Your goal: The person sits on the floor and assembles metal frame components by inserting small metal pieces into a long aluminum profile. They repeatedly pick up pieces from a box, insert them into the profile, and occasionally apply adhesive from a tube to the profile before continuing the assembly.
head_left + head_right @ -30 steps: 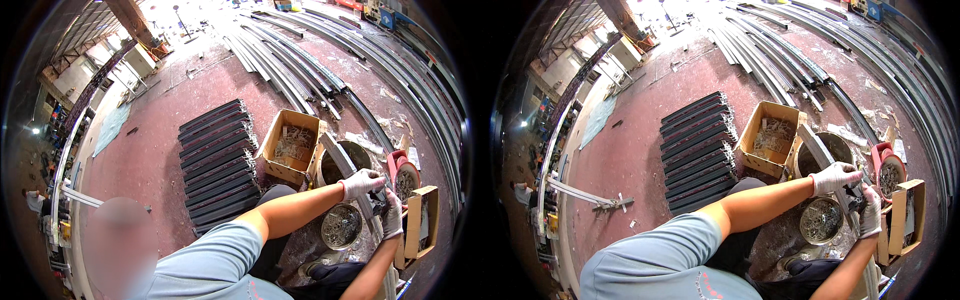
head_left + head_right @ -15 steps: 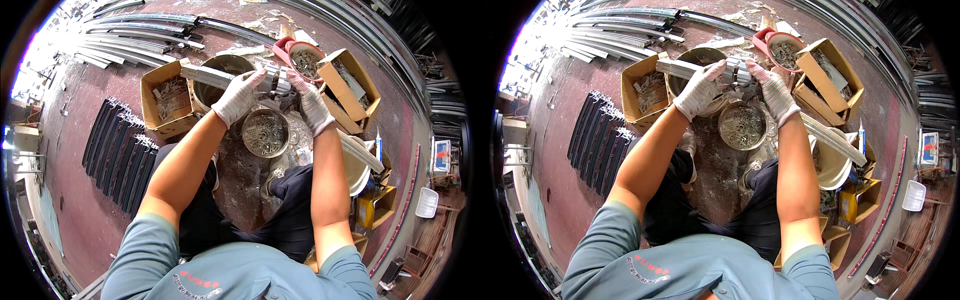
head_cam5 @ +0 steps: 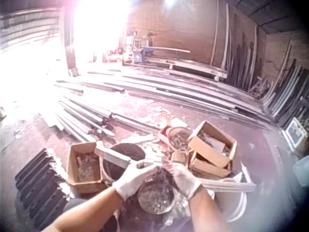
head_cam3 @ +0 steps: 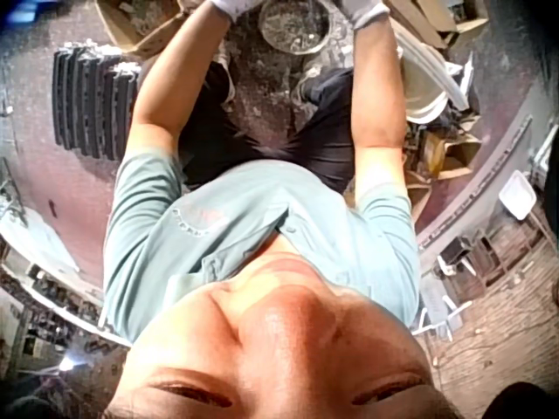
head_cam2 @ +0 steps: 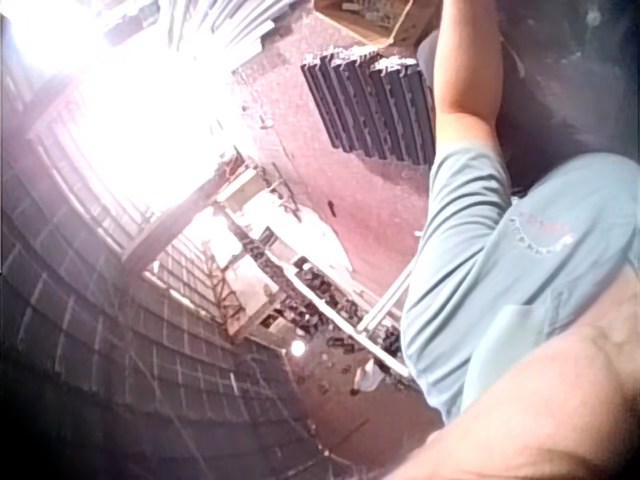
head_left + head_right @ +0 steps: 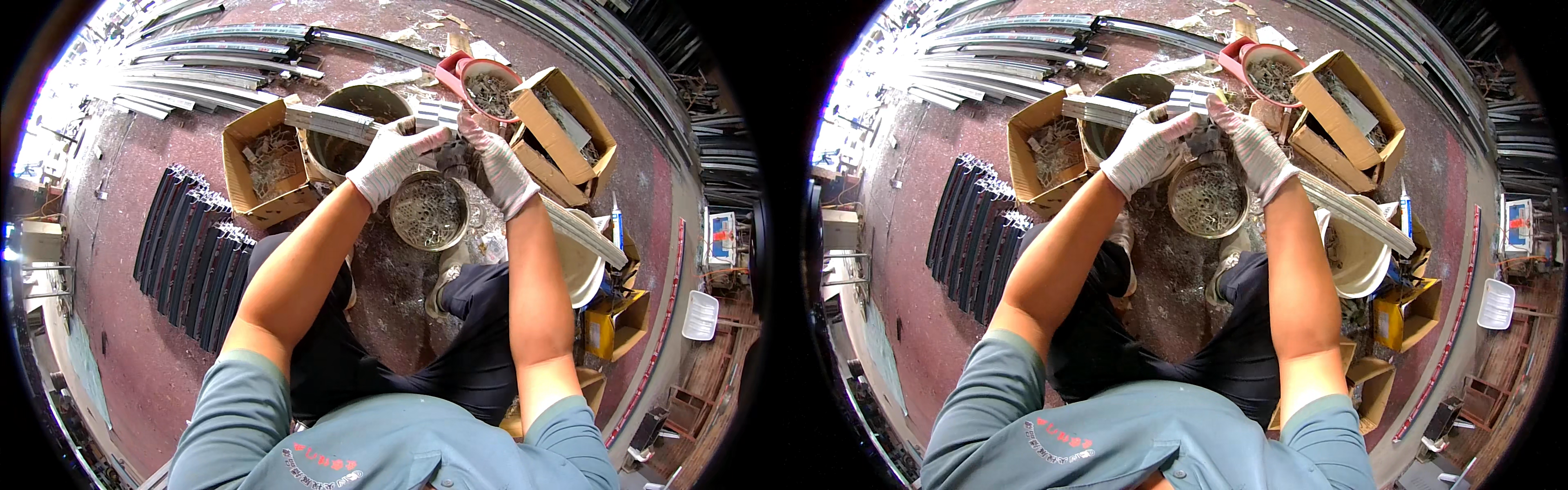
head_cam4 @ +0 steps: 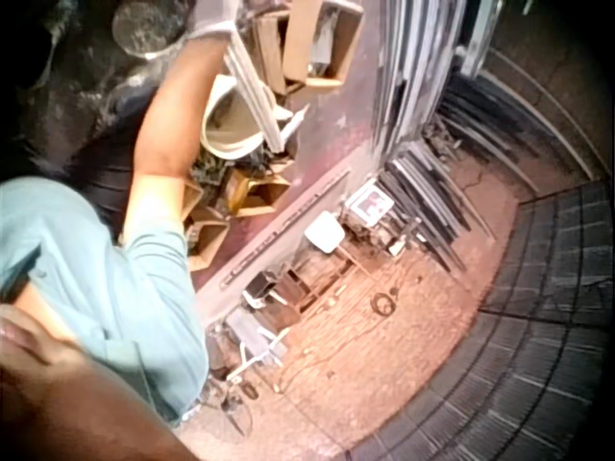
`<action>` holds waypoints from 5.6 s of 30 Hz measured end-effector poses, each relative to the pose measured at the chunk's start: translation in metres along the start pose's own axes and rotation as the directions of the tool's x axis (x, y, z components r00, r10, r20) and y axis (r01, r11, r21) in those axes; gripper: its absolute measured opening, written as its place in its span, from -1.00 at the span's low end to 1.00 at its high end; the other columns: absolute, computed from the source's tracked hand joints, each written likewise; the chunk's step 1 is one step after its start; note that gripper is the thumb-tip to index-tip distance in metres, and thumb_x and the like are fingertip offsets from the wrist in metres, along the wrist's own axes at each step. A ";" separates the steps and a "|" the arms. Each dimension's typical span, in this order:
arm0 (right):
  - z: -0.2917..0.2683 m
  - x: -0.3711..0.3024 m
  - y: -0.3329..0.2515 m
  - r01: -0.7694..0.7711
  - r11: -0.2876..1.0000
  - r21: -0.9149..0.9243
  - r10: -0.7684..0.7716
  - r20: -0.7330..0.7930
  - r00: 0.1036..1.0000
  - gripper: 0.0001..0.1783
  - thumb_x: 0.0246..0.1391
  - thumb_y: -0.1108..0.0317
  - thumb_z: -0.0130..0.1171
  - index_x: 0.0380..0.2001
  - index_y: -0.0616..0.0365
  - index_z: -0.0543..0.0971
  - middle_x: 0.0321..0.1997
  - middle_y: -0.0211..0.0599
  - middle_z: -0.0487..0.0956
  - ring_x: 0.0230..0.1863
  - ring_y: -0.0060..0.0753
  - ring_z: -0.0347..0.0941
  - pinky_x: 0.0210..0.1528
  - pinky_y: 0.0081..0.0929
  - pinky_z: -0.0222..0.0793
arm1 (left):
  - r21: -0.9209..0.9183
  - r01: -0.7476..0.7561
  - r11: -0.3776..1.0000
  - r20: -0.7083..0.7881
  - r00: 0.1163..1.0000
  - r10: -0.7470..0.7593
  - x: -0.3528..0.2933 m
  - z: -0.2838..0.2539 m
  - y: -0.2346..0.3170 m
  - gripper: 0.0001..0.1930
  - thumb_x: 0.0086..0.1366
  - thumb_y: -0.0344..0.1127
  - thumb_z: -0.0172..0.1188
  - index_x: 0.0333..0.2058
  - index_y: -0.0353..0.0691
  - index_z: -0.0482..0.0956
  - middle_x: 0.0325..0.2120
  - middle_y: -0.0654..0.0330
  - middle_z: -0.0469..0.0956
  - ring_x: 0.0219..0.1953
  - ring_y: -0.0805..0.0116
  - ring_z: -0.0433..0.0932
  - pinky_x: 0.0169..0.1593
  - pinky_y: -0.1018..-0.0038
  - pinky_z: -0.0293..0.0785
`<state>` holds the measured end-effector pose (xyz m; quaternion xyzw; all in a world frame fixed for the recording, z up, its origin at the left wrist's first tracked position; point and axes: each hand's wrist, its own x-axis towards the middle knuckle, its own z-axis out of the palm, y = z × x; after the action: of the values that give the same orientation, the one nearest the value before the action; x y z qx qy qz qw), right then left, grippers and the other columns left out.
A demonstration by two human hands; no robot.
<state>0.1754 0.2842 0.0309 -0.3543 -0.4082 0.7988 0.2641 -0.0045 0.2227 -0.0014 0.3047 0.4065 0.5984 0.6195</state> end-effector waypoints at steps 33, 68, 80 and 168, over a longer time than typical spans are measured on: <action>0.027 0.000 -0.005 0.372 0.567 -0.735 -0.556 -0.008 0.831 -0.49 0.25 0.22 0.25 0.16 0.34 0.54 0.00 -0.13 0.67 0.00 -0.33 0.56 0.14 -0.37 0.42 | 0.571 -0.364 0.735 0.112 0.922 0.370 -0.004 -0.021 0.008 -0.69 0.20 -0.49 0.33 -0.05 -0.25 0.64 -0.34 0.27 0.65 -0.36 0.61 0.52 -0.32 0.56 0.53; 0.018 0.021 0.018 0.315 0.765 -0.562 -0.385 -0.007 0.923 -0.26 0.12 0.26 0.40 0.31 0.28 0.36 0.08 -0.22 0.60 0.07 -0.36 0.55 0.17 -0.42 0.43 | 0.414 -0.347 0.841 0.030 0.929 0.369 0.015 -0.018 -0.023 -0.71 0.13 -0.61 0.29 -0.14 -0.28 0.64 -0.21 0.23 0.67 -0.19 0.50 0.58 -0.07 0.48 0.58; 0.012 0.005 0.014 0.281 0.543 -0.791 -0.578 -0.109 0.809 -0.01 0.00 0.02 0.50 0.34 0.38 0.31 0.17 0.04 0.56 0.19 -0.24 0.49 0.25 -0.35 0.38 | 0.308 -0.224 0.925 -0.022 0.970 0.243 0.009 -0.005 -0.012 -0.68 0.26 -0.36 0.37 -0.04 -0.36 0.64 -0.22 0.30 0.67 -0.23 0.61 0.54 -0.11 0.59 0.52; -0.074 0.063 0.104 -0.361 -0.280 -0.890 -0.434 -0.218 0.874 -0.43 -0.14 0.07 0.48 -0.03 -0.16 0.49 0.03 -0.12 0.51 0.00 0.09 0.55 -0.05 0.00 0.56 | 0.357 -0.317 0.879 -0.339 0.833 0.438 0.042 -0.056 0.047 -0.57 0.26 -0.19 0.38 0.00 -0.38 0.64 -0.15 0.14 0.69 -0.12 0.45 0.62 0.02 0.54 0.52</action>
<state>0.1807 0.3088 -0.1095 -0.5895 -0.8076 0.0129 -0.0104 -0.0780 0.2631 0.0062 0.3336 0.5400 0.6950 0.3377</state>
